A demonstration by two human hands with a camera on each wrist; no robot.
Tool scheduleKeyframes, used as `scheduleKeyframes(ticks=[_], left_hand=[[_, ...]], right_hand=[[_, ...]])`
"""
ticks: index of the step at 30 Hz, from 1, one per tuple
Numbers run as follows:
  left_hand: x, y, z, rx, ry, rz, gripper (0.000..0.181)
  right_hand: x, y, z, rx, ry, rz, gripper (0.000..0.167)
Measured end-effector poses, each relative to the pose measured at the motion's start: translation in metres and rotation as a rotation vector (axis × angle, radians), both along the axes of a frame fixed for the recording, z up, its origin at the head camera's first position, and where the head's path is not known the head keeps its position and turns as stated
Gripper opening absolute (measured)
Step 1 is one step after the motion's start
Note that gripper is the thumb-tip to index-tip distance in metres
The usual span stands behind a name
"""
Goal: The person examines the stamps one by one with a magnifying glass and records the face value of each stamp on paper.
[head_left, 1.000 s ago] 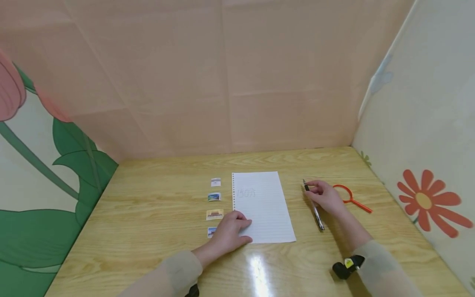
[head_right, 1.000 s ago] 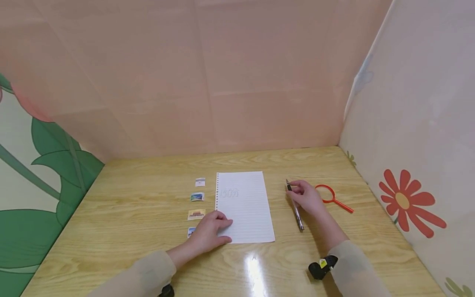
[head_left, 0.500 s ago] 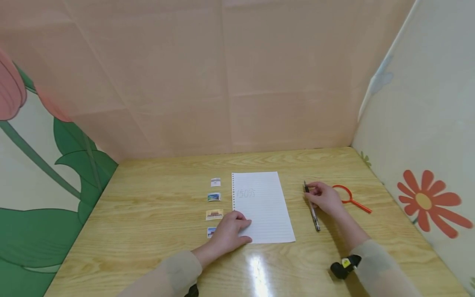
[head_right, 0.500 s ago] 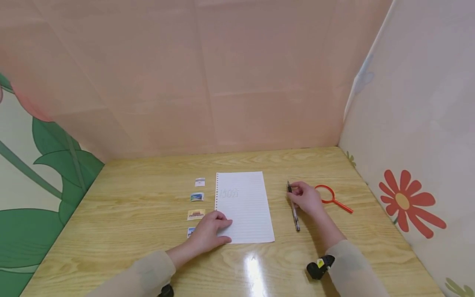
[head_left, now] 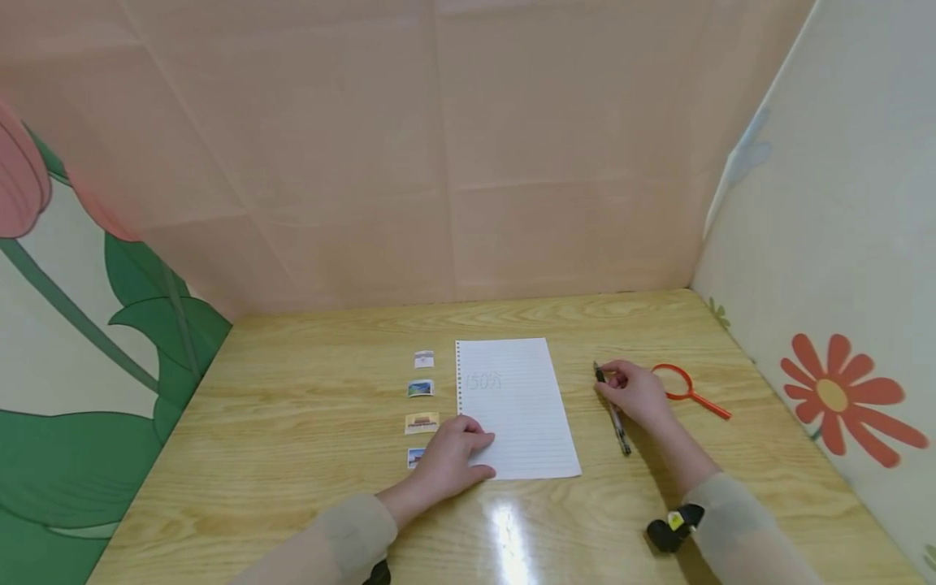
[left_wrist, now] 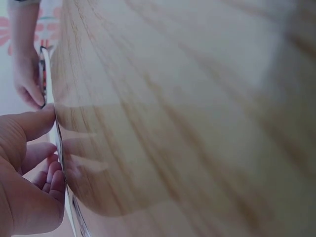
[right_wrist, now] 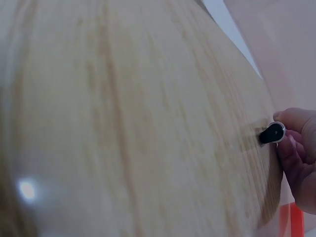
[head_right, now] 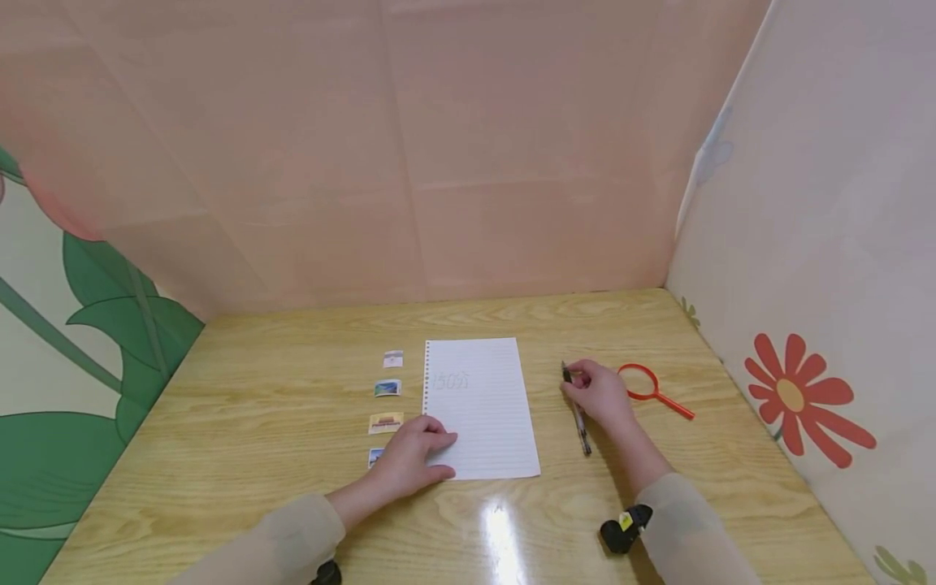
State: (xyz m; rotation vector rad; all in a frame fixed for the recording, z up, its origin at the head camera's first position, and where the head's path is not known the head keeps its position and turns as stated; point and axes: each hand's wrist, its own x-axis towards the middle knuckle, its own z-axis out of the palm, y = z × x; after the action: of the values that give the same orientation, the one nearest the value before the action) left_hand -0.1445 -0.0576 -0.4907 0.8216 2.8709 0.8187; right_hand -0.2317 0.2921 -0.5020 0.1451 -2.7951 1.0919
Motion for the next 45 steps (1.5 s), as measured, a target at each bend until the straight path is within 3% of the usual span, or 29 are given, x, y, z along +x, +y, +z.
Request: scheduleKeyframes(ticks=[13, 21, 26, 35, 45], left_hand=[[0.001, -0.001, 0.005, -0.002, -0.008, -0.011, 0.05], [0.0, -0.008, 0.005, 0.138, -0.044, 0.019, 0.046], [-0.002, -0.022, 0.007, 0.219, -0.018, 0.055, 0.043], [-0.016, -0.06, 0.011, 0.279, 0.001, 0.175, 0.036], [-0.029, -0.089, 0.003, 0.254, -0.021, 0.244, 0.044]], right_hand=[[0.002, 0.002, 0.005, 0.041, 0.014, -0.003, 0.034], [0.003, 0.006, 0.005, 0.05, -0.005, -0.002, 0.035], [0.006, 0.013, 0.005, 0.044, -0.005, 0.001, 0.037], [0.02, 0.033, 0.021, 0.023, 0.115, 0.041, 0.036], [0.026, 0.072, 0.021, -0.066, 0.125, 0.042, 0.04]])
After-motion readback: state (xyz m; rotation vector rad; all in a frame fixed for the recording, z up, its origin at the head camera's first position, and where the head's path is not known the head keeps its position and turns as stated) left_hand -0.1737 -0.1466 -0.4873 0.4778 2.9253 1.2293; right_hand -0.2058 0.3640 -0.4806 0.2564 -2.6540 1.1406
